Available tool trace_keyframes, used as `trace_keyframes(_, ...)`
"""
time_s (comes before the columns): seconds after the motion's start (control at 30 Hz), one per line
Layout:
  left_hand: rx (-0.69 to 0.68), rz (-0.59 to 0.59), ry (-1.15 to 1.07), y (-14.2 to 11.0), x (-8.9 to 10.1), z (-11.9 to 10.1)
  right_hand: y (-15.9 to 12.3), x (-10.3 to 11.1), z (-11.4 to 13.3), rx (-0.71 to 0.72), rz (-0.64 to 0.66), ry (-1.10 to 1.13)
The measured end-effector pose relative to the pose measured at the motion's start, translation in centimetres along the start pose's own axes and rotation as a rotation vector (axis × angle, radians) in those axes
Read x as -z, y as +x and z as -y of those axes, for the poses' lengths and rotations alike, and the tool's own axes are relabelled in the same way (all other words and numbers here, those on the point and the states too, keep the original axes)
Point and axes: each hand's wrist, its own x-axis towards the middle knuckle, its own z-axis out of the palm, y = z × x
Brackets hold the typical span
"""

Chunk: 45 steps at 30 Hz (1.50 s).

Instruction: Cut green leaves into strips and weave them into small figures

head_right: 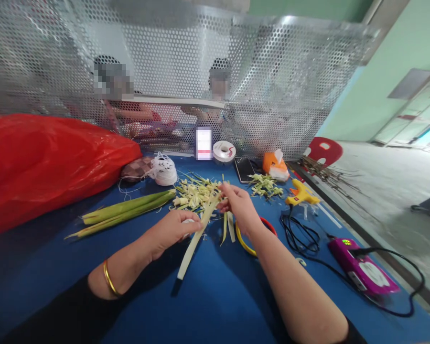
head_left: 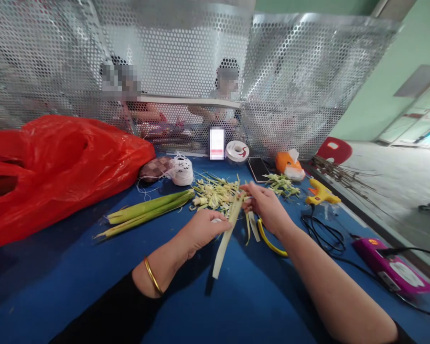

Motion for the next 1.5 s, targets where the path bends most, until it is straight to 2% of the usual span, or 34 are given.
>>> trace_keyframes(0.1, -0.012, -0.162, 0.177, 1.0, 0.6, 0.8, 1.0, 1.3, -1.0, -0.003, -0.139, -0.263)
trace_keyframes(0.17, -0.034, -0.250, 0.318, 1.6, 1.1, 1.4, 1.3, 1.6, -1.6, -0.010, -0.171, -0.437)
trace_keyframes(0.3, -0.042, -0.298, 0.428, 2.3, 1.9, 2.2, 1.2, 0.5, -2.3, -0.023, -0.161, -0.667)
trace_keyframes(0.43, -0.050, -0.318, 0.491, 2.4, 2.2, 2.4, 0.9, -0.4, -2.3, -0.035, -0.175, -0.758)
trace_keyframes(0.6, -0.041, -0.318, 0.536, 2.4, 2.1, 2.3, 0.9, 0.3, -2.0, -0.027, -0.199, -0.697)
trace_keyframes(0.73, -0.043, -0.341, 0.572, 2.0, 1.9, 1.9, 1.3, 1.5, -1.9, -0.002, -0.218, -0.517)
trace_keyframes(0.83, -0.072, -0.466, 0.628, 1.4, 1.7, 1.4, 1.3, 1.7, -1.6, 0.014, -0.180, -0.311)
trace_keyframes(0.9, -0.099, -0.560, 0.624, 1.1, 1.5, 0.9, 0.9, 1.2, -1.2, -0.001, -0.126, -0.151)
trace_keyframes(0.93, -0.119, -0.570, 0.589, 0.9, 1.4, 0.7, 0.6, 0.7, -0.9, -0.018, -0.089, -0.067)
trace_keyframes(1.0, -0.170, -0.488, 0.449, 0.7, 1.1, 0.3, -0.3, -0.3, -0.2, -0.067, -0.008, 0.101)
trace_keyframes(1.1, -0.197, -0.248, 0.202, 0.6, 0.4, 0.2, -1.8, -1.9, 0.7, -0.144, 0.085, 0.319)
trace_keyframes(1.17, -0.178, -0.142, 0.109, 0.5, -0.1, 0.4, -2.6, -2.8, 1.0, -0.184, 0.117, 0.425)
trace_keyframes(1.23, -0.176, -0.100, 0.078, 0.5, -0.6, 0.6, -3.1, -3.3, 1.0, -0.219, 0.139, 0.497)
trace_keyframes(1.33, -0.179, -0.122, 0.048, 0.5, -1.0, 0.7, -3.3, -3.5, 0.9, -0.254, 0.168, 0.558)
trace_keyframes(1.4, -0.154, -0.123, 0.011, 0.3, -1.0, 0.6, -3.1, -3.3, 1.0, -0.249, 0.165, 0.578)
trace_keyframes(1.5, -0.125, -0.049, 0.025, 0.1, -1.0, 0.3, -2.8, -2.7, 1.2, -0.206, 0.123, 0.591)
